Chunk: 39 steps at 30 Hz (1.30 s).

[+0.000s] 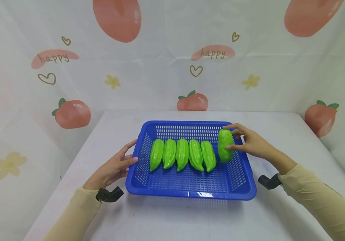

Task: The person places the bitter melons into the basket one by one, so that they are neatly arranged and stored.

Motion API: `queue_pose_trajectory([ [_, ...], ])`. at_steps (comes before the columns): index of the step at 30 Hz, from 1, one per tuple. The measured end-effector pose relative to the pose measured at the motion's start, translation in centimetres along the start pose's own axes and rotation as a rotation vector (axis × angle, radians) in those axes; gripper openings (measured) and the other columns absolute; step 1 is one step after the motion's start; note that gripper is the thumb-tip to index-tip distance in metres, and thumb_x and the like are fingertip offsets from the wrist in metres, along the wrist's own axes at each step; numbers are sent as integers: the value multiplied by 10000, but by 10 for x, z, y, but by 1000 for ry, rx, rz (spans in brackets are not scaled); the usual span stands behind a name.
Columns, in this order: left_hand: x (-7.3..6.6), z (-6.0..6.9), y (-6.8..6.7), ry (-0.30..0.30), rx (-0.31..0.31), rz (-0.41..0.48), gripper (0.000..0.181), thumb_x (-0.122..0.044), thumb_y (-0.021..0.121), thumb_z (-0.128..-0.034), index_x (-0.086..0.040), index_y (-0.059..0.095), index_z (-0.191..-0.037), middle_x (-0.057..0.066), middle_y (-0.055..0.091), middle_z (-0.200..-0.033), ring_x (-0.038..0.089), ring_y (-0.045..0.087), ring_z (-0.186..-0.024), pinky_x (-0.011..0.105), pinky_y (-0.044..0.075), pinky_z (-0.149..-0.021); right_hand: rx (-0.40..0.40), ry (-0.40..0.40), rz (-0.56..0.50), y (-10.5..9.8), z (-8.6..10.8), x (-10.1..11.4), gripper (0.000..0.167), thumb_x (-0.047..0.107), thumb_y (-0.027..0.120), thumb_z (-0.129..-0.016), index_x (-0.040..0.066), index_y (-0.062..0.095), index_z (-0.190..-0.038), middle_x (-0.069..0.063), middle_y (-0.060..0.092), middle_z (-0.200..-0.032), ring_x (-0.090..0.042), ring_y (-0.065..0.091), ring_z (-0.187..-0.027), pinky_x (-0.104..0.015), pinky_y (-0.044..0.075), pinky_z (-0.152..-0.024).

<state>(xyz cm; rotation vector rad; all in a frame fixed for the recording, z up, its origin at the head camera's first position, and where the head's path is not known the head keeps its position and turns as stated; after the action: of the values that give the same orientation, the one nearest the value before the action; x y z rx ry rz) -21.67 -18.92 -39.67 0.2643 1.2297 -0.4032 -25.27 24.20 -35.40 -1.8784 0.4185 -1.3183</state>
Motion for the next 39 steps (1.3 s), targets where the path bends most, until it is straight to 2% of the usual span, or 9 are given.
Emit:
queue_pose_trajectory([
  [4,1,-1,-1,-1,-6,-1,785,-234,586,-973,-372,67,-1546,252,427,-1443,296,652,-1080,469,547,-899,-4,-27,61,3,-1,3,631,260,786,-813,168,490,-1363,-193,634,-1196,-276,565,-973,-380,497,-764],
  [11,0,0,0,2,-3,9,783,-224,583,-976,-361,67,-1548,248,469,-1402,282,674,-1035,450,560,-876,7,-1,171,9,-2,5,632,347,801,-786,247,514,-1340,-170,643,-1209,-305,526,-1015,-512,519,-821],
  [18,-1,1,0,4,8,19,776,-219,577,-979,-360,68,-1548,239,483,-1386,278,675,-1028,444,561,-874,4,6,225,12,-3,5,635,349,821,-760,269,523,-1315,-148,661,-1166,-267,491,-913,-327,462,-692],
  [25,-1,1,0,5,10,13,778,-230,578,-978,-358,64,-1548,246,464,-1402,284,669,-1043,452,558,-880,8,22,263,13,-3,6,650,380,814,-762,248,518,-1325,-150,659,-1163,-264,493,-898,-310,473,-675],
  [27,0,1,0,4,8,10,777,-232,577,-979,-359,64,-1548,247,457,-1409,285,667,-1047,453,557,-882,2,15,270,13,-3,7,653,381,810,-767,230,520,-1333,-147,649,-1178,-274,503,-923,-343,487,-700],
  [30,0,0,0,1,5,7,776,-236,577,-978,-361,65,-1547,247,451,-1415,285,667,-1049,454,556,-884,-15,2,275,13,-4,8,658,362,806,-777,188,522,-1344,-155,616,-1240,-315,516,-1019,-463,509,-814],
  [33,0,0,-1,0,5,6,774,-238,577,-979,-363,67,-1547,247,451,-1415,285,666,-1050,452,556,-885,-29,0,285,12,-5,8,660,345,802,-784,145,520,-1346,-172,571,-1303,-360,493,-1137,-584,452,-950],
  [36,1,0,-1,3,7,4,775,-241,577,-979,-361,65,-1548,244,457,-1411,282,666,-1049,446,557,-885,-42,7,301,12,-7,7,657,340,804,-782,121,524,-1334,-187,560,-1313,-374,473,-1159,-608,414,-985],
  [39,1,1,-1,7,6,3,776,-239,582,-976,-360,70,-1548,237,472,-1395,278,670,-1042,437,560,-880,-54,7,315,11,-7,8,646,345,809,-774,112,540,-1313,-188,579,-1296,-366,470,-1116,-590,397,-965],
])
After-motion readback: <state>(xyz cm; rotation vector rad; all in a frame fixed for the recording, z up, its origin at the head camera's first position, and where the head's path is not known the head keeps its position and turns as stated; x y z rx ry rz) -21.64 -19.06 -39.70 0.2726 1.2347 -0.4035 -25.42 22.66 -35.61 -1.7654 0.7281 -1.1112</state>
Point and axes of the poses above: each hand's wrist, its own z-axis away from the middle knuckle, its own y-axis out of the palm, x = y × z, the point moved 5 cm from there along -z, towards the middle knuckle
